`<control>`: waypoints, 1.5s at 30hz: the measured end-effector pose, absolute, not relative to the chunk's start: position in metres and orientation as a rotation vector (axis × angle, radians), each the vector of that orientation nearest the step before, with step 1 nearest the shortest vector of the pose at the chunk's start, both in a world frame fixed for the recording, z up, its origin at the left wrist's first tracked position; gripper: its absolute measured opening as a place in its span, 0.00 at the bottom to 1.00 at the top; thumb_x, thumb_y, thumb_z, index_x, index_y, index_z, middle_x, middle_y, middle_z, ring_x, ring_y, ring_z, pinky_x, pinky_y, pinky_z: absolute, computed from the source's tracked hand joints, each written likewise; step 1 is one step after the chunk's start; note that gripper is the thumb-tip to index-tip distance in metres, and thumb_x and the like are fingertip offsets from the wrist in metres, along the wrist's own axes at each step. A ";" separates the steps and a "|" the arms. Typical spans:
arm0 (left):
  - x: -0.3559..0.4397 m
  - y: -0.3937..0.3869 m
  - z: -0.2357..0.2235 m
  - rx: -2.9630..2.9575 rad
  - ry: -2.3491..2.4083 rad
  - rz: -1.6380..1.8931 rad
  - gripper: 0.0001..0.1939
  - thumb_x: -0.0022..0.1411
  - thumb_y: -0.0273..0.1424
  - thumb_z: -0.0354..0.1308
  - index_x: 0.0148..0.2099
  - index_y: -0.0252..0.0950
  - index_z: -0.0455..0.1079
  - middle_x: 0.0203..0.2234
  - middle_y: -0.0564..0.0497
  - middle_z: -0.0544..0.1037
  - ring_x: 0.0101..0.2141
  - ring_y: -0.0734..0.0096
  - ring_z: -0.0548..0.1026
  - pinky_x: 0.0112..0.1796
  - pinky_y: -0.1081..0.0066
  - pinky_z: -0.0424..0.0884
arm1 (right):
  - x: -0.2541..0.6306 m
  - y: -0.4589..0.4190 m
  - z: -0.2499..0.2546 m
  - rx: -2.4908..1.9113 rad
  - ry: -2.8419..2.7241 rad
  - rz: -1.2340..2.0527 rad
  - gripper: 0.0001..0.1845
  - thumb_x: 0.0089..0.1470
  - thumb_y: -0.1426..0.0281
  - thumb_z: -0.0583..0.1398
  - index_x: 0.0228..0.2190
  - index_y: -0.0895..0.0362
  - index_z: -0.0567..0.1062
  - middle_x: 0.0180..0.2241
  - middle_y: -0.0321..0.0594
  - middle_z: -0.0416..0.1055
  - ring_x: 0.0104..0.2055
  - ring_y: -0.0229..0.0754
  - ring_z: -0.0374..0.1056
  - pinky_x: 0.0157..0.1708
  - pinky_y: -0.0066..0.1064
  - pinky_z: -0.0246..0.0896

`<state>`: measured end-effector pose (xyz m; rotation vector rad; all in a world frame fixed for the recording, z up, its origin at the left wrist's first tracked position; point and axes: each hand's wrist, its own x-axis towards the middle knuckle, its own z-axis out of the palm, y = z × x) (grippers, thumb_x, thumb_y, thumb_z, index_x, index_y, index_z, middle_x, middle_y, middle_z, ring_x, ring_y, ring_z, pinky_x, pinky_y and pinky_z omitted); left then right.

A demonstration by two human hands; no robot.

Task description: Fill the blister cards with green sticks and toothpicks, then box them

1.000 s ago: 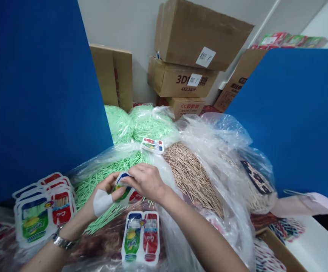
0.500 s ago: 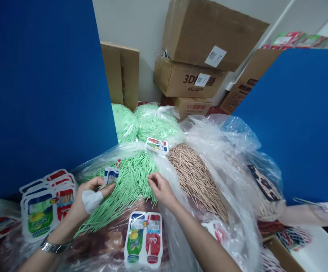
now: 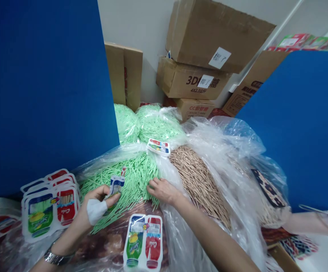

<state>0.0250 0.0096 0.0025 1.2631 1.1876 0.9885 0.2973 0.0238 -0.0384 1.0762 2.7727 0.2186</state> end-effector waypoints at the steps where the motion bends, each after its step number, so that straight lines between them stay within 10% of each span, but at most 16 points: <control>1: 0.026 0.009 0.003 1.266 1.193 0.984 0.19 0.47 0.38 0.64 0.22 0.38 0.56 0.16 0.60 0.60 0.18 0.78 0.56 0.19 0.77 0.53 | 0.296 0.026 -0.038 1.055 2.784 0.234 0.12 0.60 0.74 0.54 0.46 0.55 0.68 0.40 0.44 0.66 0.41 0.44 0.60 0.32 0.32 0.57; 24: 0.029 0.007 -0.003 1.288 1.208 1.000 0.19 0.48 0.37 0.64 0.21 0.38 0.55 0.16 0.60 0.59 0.19 0.78 0.55 0.21 0.76 0.53 | 0.285 0.035 -0.056 1.353 2.963 0.215 0.11 0.60 0.73 0.53 0.45 0.55 0.69 0.43 0.46 0.68 0.44 0.47 0.60 0.41 0.40 0.58; 36: 0.033 0.004 -0.014 1.319 1.208 0.986 0.18 0.48 0.38 0.64 0.21 0.38 0.56 0.16 0.60 0.58 0.19 0.77 0.55 0.22 0.75 0.53 | 0.249 0.035 -0.023 2.561 2.303 -2.530 0.21 0.59 0.52 0.51 0.43 0.56 0.65 0.30 0.36 0.69 0.29 0.40 0.71 0.33 0.35 0.67; 45: 0.036 -0.002 -0.015 1.348 1.223 0.957 0.18 0.50 0.39 0.62 0.21 0.38 0.57 0.16 0.60 0.58 0.20 0.75 0.56 0.24 0.73 0.53 | 0.260 0.035 -0.023 2.575 2.521 -1.841 0.16 0.56 0.53 0.53 0.29 0.53 0.61 0.28 0.38 0.73 0.30 0.45 0.72 0.31 0.37 0.67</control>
